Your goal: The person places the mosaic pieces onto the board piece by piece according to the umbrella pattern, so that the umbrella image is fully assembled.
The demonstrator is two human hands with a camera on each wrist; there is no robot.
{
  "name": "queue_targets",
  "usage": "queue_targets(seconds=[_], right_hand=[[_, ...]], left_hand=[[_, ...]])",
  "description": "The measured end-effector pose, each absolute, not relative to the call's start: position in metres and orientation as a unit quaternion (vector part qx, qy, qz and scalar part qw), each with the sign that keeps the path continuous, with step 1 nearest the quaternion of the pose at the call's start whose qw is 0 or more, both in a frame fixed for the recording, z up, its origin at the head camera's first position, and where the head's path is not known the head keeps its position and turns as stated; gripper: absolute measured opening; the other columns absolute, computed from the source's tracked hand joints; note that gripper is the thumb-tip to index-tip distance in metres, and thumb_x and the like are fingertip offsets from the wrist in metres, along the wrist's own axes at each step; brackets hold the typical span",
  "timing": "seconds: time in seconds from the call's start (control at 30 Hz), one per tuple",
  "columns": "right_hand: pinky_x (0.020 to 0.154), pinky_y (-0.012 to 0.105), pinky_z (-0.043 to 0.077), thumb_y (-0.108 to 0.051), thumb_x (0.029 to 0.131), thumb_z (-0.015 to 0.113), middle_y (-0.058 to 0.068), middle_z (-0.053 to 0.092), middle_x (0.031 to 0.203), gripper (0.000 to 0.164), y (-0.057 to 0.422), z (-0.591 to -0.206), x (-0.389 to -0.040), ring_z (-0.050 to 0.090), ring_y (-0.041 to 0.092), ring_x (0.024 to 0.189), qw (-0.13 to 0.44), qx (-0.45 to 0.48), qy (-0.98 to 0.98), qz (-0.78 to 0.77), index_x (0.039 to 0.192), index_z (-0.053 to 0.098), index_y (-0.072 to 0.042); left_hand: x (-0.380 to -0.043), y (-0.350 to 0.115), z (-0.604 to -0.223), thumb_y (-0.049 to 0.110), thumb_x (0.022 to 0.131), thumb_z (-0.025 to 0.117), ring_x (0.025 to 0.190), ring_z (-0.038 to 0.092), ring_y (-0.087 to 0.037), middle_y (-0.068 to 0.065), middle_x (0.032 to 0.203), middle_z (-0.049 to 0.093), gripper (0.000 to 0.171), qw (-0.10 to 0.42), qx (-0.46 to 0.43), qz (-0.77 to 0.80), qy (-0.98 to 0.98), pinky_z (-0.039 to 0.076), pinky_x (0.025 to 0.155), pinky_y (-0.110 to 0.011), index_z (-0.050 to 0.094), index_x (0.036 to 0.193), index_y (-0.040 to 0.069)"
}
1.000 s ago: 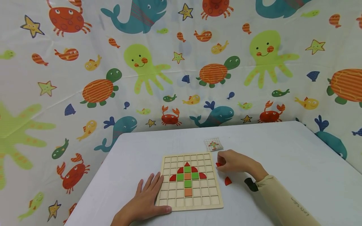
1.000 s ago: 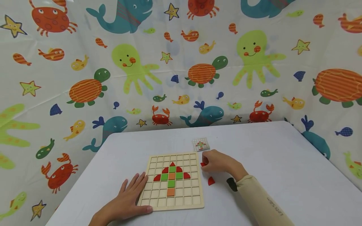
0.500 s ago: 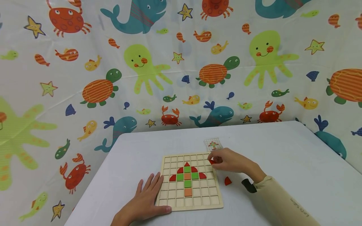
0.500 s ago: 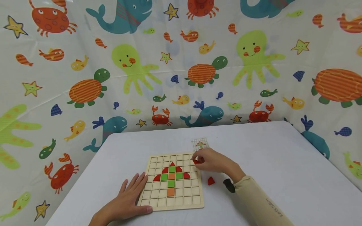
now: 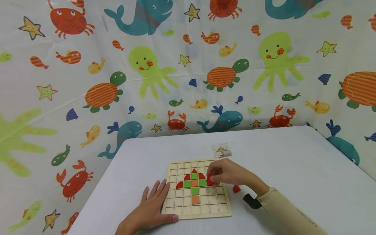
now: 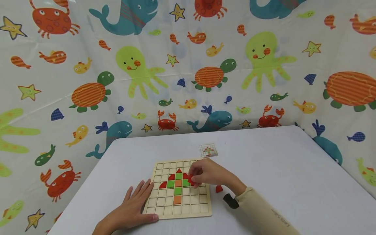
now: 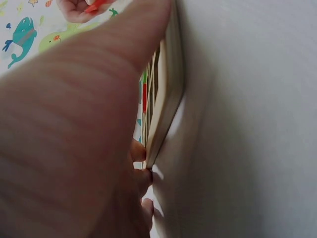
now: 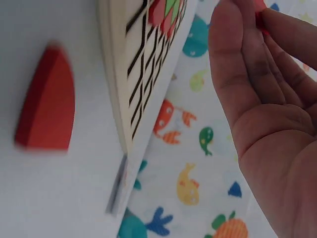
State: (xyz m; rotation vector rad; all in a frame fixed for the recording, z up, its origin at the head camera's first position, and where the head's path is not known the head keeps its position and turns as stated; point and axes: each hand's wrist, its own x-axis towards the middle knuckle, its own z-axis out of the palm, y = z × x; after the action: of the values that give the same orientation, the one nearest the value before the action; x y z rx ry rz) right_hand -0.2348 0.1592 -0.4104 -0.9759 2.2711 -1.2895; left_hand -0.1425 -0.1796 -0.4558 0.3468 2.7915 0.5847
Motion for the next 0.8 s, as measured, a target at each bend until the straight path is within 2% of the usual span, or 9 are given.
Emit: queue_targets(seconds=[0.2,0.33,0.6,0.8], right_hand=[[0.078,0.037,0.065,0.002,0.103,0.066,0.013,0.074,0.093,0.004,0.141,-0.41,-0.22,0.079,0.033,0.083,0.254,-0.318,0.739,-0.537,0.105,0.069,0.0],[0.076,0.039,0.065,-0.001,0.104,0.067,0.015,0.073,0.092,0.006,0.132,-0.41,-0.212,0.078,0.033,0.081,0.275,-0.303,0.717,-0.564,0.102,0.07,0.003],[0.066,0.031,0.062,-0.001,0.101,0.07,0.009,0.069,0.088,0.003,0.12,-0.419,-0.204,0.071,0.022,0.069,0.27,-0.289,0.731,-0.557,0.1,0.071,-0.004],[0.063,0.028,0.06,0.003,0.096,0.071,0.005,0.07,0.08,0.011,0.112,-0.423,-0.196,0.07,0.019,0.064,0.253,-0.303,0.76,-0.516,0.093,0.069,-0.008]], left_hand=[[-0.143,-0.18,-0.458,0.084,0.075,0.073,0.164,0.001,-0.039,-0.011,0.179,0.014,0.13,0.137,0.116,0.202,0.963,-0.012,0.122,-0.07,0.026,0.171,0.01],[-0.144,-0.18,-0.459,0.082,0.077,0.074,0.163,0.003,-0.04,-0.013,0.178,0.016,0.128,0.136,0.119,0.201,0.963,-0.009,0.122,-0.071,0.028,0.17,0.008],[-0.144,-0.181,-0.459,0.081,0.078,0.075,0.164,0.002,-0.039,-0.013,0.178,0.015,0.127,0.136,0.123,0.202,0.962,-0.009,0.122,-0.071,0.027,0.171,0.008],[-0.143,-0.18,-0.457,0.084,0.075,0.074,0.164,0.0,-0.039,-0.01,0.179,0.014,0.13,0.135,0.116,0.202,0.963,-0.013,0.122,-0.07,0.026,0.171,0.01]])
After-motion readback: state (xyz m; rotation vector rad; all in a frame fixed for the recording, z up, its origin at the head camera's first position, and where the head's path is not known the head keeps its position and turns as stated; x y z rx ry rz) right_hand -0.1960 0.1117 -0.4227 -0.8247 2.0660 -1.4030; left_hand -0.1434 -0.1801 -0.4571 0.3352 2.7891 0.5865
